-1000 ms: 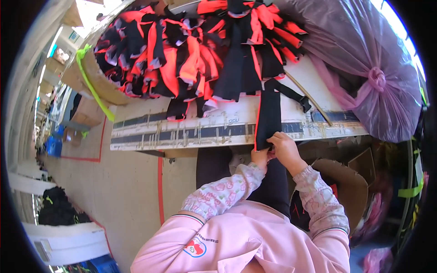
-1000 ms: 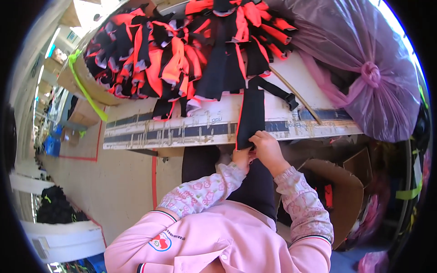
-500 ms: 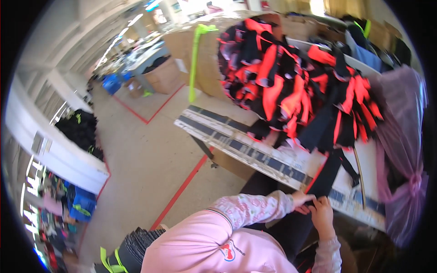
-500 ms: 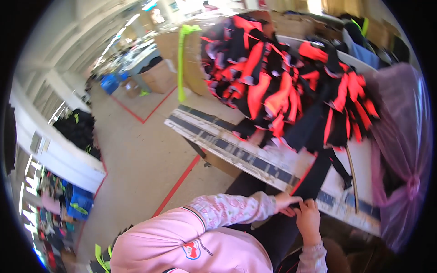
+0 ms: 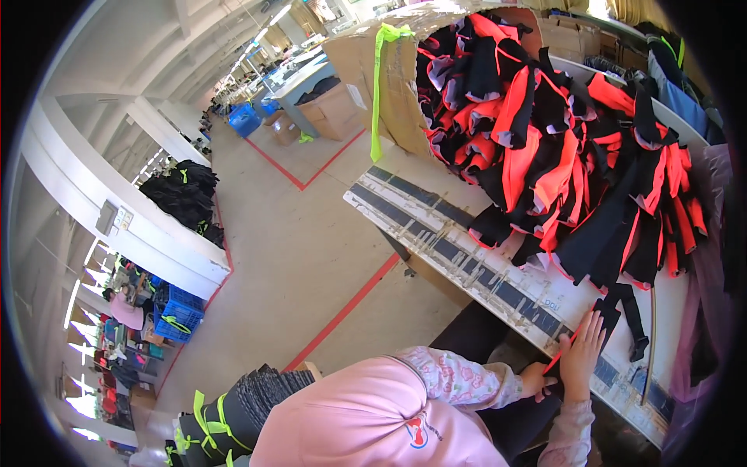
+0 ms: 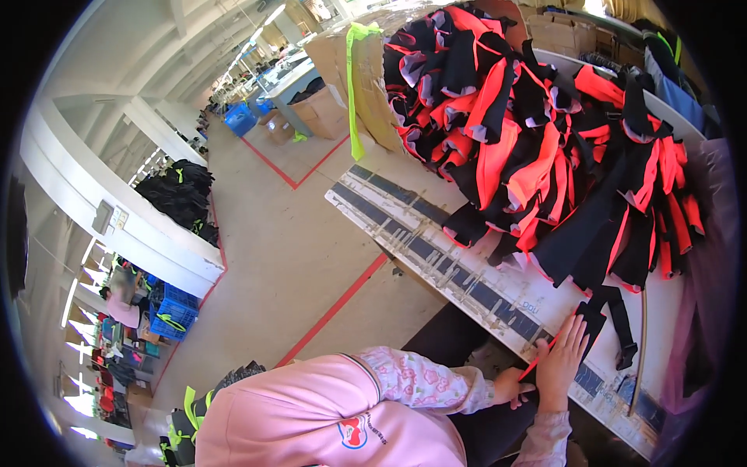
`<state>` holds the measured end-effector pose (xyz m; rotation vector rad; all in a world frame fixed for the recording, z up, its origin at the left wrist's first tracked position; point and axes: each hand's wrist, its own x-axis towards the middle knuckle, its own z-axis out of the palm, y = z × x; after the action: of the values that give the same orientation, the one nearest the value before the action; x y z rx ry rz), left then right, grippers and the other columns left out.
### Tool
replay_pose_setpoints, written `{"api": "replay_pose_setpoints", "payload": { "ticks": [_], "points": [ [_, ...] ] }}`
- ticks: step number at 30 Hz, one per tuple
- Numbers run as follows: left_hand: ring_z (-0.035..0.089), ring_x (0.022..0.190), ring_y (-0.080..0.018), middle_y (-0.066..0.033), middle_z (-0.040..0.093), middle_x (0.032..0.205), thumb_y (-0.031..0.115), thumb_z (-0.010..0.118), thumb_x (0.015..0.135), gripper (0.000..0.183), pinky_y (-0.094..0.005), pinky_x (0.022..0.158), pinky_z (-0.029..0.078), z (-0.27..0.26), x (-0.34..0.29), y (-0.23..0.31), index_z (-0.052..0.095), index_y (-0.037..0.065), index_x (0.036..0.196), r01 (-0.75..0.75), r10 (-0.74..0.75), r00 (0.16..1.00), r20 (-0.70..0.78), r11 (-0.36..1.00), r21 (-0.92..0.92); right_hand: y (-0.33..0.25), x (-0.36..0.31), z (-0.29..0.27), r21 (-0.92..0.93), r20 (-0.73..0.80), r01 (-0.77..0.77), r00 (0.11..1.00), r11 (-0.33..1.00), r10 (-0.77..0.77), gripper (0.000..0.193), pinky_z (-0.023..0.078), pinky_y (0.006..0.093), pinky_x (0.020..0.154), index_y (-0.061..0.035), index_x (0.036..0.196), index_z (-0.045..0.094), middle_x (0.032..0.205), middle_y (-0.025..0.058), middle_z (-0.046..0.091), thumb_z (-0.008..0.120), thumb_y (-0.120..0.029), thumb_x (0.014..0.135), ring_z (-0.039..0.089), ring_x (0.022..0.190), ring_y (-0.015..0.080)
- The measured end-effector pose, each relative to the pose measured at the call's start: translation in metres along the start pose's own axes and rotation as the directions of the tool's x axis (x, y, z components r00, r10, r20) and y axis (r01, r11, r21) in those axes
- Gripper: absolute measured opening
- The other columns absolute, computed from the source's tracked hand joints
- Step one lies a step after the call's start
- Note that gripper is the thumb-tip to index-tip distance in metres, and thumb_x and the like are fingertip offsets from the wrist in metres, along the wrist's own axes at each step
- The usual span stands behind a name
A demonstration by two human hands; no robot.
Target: Assembling and turning life vest straps using a wooden tool on a factory workbench.
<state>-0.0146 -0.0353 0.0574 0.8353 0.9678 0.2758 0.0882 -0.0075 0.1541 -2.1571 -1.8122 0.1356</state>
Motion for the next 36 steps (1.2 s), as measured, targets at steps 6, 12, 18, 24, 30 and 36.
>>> {"api": "replay_pose_setpoints", "payload": {
  "ticks": [6,12,18,24,30,36],
  "points": [
    [0.054,0.041,-0.015,-0.0119,0.06,0.066,0.015,0.058,0.085,0.027,-0.0275,0.035,0.046,0.017,0.001,-0.007,0.051,-0.002,0.105,-0.034,0.034,0.998,0.051,0.999,0.018,0.044,0.033,0.019,-0.101,-0.098,-0.071,0.993,0.992,0.061,0.075,0.019,0.0411,0.108,-0.0001,0.139,0.022,0.144,0.016,0.026,0.06,-0.025,0.079,0.022,0.134,0.0276],
    [0.059,0.045,-0.0206,-0.0163,0.063,0.068,0.016,0.059,0.083,0.028,-0.0313,0.039,0.047,-0.007,-0.02,0.02,0.053,-0.008,0.095,-0.095,0.094,0.995,0.01,0.995,0.03,0.067,0.076,0.041,0.183,-0.324,0.217,0.934,0.959,-0.149,0.054,0.038,0.0403,0.095,0.0027,0.127,0.041,0.123,0.0221,0.048,0.059,-0.015,0.08,0.046,0.113,0.0369],
    [0.051,0.044,-0.0123,-0.0074,0.062,0.067,0.022,0.061,0.083,0.016,-0.0261,0.043,0.046,-0.006,-0.035,0.045,0.061,0.007,0.09,0.027,-0.023,0.999,0.027,0.991,-0.131,-0.003,-0.104,-0.035,-0.014,0.056,0.089,0.995,0.996,-0.088,0.055,0.035,0.0447,0.098,-0.0042,0.126,0.045,0.135,0.0152,0.039,0.057,-0.009,0.073,0.038,0.124,0.0324],
    [0.055,0.055,-0.0141,-0.0036,0.059,0.071,0.037,0.055,0.087,0.028,-0.0267,0.053,0.047,0.039,-0.064,0.047,0.059,0.009,0.09,-0.019,0.032,0.946,0.322,0.999,-0.044,0.016,-0.144,-0.042,0.187,-0.366,-0.112,0.914,0.976,0.176,0.027,0.048,0.0353,0.074,-0.002,0.096,0.06,0.095,0.0112,0.06,0.058,0.001,0.069,0.058,0.089,0.0278],
    [0.057,0.096,-0.0239,-0.01,0.057,0.105,0.053,0.046,0.087,0.054,-0.0395,0.086,0.044,0.028,-0.046,0.091,0.048,0.007,0.116,0.06,0.083,0.884,0.459,0.955,-0.289,0.061,-0.175,-0.052,0.952,-0.034,0.221,0.765,-0.212,0.643,0.024,0.048,0.0335,0.078,-0.0005,0.103,0.057,0.104,0.0063,0.061,0.054,0.006,0.08,0.06,0.089,0.0187],
    [0.057,0.096,-0.017,-0.0059,0.057,0.108,0.038,0.06,0.084,0.05,-0.0344,0.086,0.045,0.059,-0.058,0.128,0.046,0.005,0.12,-0.161,0.41,0.798,0.441,0.851,-0.5,0.049,-0.207,-0.019,0.871,0.097,0.202,0.824,-0.449,0.559,0.04,0.042,0.0346,0.095,-0.0045,0.123,0.045,0.121,0.0073,0.053,0.052,0.001,0.084,0.052,0.112,0.0199]
  ]
}}
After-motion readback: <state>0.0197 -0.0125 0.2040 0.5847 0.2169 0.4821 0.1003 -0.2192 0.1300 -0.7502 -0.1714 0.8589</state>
